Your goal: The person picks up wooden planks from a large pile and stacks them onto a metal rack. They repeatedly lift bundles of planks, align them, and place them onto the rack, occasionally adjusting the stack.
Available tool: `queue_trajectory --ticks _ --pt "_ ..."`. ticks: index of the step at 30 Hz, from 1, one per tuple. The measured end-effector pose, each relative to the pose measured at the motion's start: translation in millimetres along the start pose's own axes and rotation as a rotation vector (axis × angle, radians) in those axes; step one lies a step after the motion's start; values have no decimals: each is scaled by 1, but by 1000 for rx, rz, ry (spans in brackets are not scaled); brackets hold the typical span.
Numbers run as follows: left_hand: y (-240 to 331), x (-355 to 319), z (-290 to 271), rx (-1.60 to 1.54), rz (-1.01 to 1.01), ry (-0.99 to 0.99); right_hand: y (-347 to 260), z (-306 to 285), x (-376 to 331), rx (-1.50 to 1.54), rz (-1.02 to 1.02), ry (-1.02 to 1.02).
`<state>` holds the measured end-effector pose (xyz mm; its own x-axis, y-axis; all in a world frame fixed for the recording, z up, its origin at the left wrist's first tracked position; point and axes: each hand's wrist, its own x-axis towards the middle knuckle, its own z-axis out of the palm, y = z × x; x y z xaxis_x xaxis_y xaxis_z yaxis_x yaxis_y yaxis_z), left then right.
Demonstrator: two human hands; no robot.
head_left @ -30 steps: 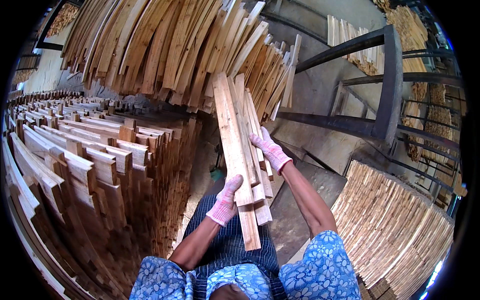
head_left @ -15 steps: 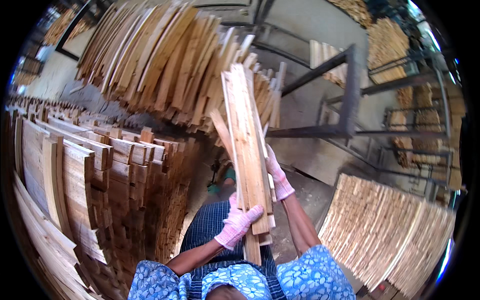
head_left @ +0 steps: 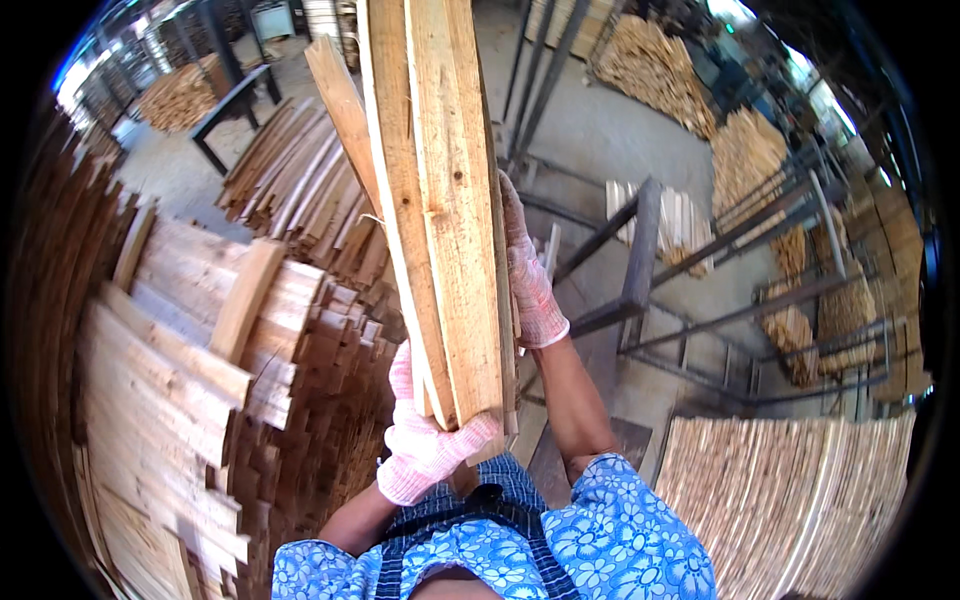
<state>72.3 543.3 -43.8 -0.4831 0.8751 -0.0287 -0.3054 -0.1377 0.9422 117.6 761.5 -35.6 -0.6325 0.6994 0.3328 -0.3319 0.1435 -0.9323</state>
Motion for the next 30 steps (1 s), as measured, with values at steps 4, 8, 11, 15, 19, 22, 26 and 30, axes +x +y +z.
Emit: queue_trajectory --ticks 4,8,11,15,19,22,26,30 --pt "38 -35 -20 10 228 81 15 32 13 37 155 -23" --pt "63 -66 -33 96 349 210 25 42 26 343 284 4" --pt "89 -93 -58 257 340 298 -3 119 34 231 162 -264" --pt "120 -140 -82 164 333 517 -45 226 25 54 -72 -568" --pt "150 -220 -84 16 257 735 -90 315 -44 226 -167 -813" --pt "120 -253 -119 -12 271 821 -82 357 -80 370 77 -970" --pt "116 -290 -125 -71 440 979 -84 405 -99 462 232 -1119" --pt "111 -331 -157 -119 538 1138 -93 464 -122 555 275 -1189"
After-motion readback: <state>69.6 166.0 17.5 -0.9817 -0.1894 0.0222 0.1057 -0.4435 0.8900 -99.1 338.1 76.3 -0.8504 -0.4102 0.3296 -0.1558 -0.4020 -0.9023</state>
